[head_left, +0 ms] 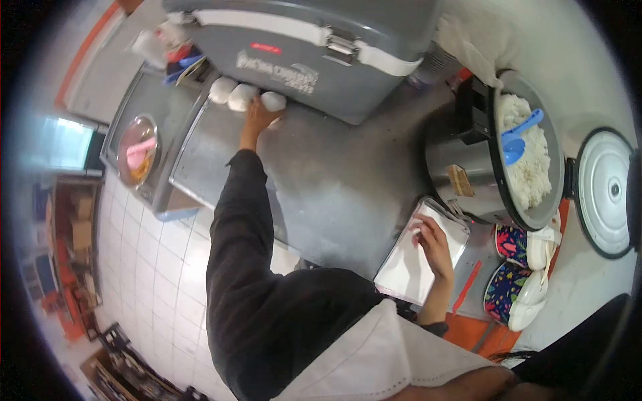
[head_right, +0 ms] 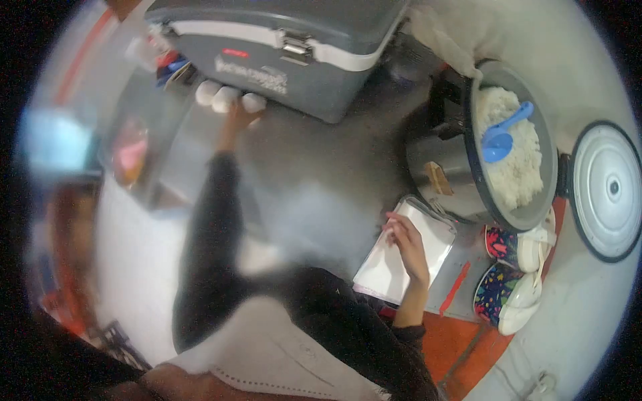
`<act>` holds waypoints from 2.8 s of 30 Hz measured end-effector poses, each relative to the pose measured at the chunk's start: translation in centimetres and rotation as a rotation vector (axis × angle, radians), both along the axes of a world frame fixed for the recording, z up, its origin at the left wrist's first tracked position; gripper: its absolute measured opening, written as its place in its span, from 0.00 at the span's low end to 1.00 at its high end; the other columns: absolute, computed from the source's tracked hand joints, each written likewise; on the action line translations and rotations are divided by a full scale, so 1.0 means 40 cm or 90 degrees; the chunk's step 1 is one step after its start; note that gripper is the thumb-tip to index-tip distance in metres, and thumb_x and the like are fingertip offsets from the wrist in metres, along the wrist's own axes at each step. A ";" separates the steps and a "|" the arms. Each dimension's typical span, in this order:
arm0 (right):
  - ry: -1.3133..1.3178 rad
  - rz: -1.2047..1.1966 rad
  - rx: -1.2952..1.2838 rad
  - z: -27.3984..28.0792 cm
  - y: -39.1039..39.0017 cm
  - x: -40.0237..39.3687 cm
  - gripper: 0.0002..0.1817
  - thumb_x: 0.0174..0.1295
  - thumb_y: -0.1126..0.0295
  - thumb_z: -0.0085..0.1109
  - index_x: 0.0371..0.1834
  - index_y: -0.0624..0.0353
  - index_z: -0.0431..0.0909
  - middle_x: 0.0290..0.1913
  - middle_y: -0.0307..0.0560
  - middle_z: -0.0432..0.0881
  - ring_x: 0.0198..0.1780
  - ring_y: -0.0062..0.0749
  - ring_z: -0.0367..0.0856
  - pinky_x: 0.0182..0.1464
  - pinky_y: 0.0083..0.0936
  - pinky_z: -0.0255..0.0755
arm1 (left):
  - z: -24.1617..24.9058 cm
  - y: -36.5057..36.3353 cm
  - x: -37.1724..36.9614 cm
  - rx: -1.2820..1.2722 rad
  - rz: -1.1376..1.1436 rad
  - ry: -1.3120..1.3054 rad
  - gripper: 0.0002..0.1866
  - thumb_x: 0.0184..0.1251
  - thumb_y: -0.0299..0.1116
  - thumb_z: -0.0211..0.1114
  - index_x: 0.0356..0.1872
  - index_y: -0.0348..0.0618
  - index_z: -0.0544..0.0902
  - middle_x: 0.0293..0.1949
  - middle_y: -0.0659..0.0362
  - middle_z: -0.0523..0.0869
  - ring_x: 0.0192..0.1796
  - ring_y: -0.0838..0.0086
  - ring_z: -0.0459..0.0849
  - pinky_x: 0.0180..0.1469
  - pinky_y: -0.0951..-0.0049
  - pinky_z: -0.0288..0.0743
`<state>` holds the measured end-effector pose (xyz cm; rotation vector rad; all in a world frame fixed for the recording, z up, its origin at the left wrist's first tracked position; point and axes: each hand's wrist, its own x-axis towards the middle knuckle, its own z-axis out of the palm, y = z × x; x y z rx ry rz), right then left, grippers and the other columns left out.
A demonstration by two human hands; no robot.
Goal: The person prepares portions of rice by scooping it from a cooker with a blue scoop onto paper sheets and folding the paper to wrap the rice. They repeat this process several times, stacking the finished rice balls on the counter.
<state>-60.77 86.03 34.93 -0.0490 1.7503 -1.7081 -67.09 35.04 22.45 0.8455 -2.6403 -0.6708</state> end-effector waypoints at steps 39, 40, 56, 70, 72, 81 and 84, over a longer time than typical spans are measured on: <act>0.623 0.270 0.920 0.304 0.360 -0.758 0.29 0.55 0.77 0.50 0.64 0.57 0.64 0.36 0.61 0.81 0.38 0.59 0.81 0.40 0.45 0.76 | 0.410 0.917 -0.196 0.144 -0.532 0.440 0.46 0.28 0.56 0.81 0.55 0.55 0.72 0.54 0.56 0.56 0.69 0.48 0.41 0.71 0.43 0.40; 0.619 0.276 0.922 0.303 0.359 -0.756 0.29 0.55 0.77 0.50 0.64 0.57 0.64 0.36 0.61 0.81 0.38 0.59 0.81 0.40 0.45 0.76 | 0.409 0.918 -0.196 0.142 -0.531 0.449 0.46 0.27 0.57 0.81 0.55 0.55 0.72 0.54 0.56 0.56 0.68 0.48 0.41 0.71 0.43 0.39; 0.147 0.335 0.570 0.406 0.266 -0.625 0.27 0.63 0.73 0.51 0.68 0.55 0.62 0.25 0.54 0.77 0.18 0.35 0.76 0.22 0.31 0.72 | 0.407 0.919 -0.187 0.113 -0.490 0.393 0.48 0.21 0.55 0.83 0.52 0.55 0.73 0.54 0.58 0.56 0.69 0.46 0.41 0.70 0.43 0.45; 0.275 0.338 0.525 0.365 0.145 -0.647 0.26 0.65 0.72 0.45 0.69 0.55 0.60 0.21 0.48 0.73 0.14 0.29 0.73 0.20 0.29 0.71 | 0.413 0.922 -0.189 0.130 -0.513 0.411 0.48 0.22 0.56 0.82 0.53 0.55 0.72 0.54 0.57 0.56 0.69 0.47 0.41 0.70 0.43 0.43; 0.315 0.343 0.577 0.390 0.145 -0.597 0.28 0.62 0.76 0.46 0.69 0.54 0.60 0.24 0.55 0.78 0.18 0.36 0.77 0.25 0.32 0.73 | 0.410 0.922 -0.192 0.144 -0.504 0.425 0.48 0.22 0.56 0.82 0.54 0.55 0.72 0.54 0.57 0.56 0.69 0.47 0.41 0.70 0.43 0.43; 0.643 0.370 0.774 0.423 0.117 -0.462 0.44 0.45 0.83 0.56 0.71 0.60 0.51 0.24 0.63 0.77 0.29 0.53 0.80 0.32 0.44 0.74 | 0.411 0.925 -0.190 0.152 -0.505 0.438 0.47 0.24 0.55 0.82 0.54 0.55 0.73 0.54 0.56 0.56 0.69 0.48 0.41 0.70 0.44 0.42; 0.590 0.344 0.823 0.454 0.117 -0.408 0.47 0.42 0.82 0.58 0.71 0.61 0.49 0.27 0.65 0.77 0.30 0.57 0.80 0.32 0.44 0.74 | 0.415 0.920 -0.200 0.128 -0.514 0.435 0.47 0.24 0.55 0.82 0.54 0.55 0.72 0.54 0.55 0.56 0.69 0.48 0.41 0.70 0.44 0.42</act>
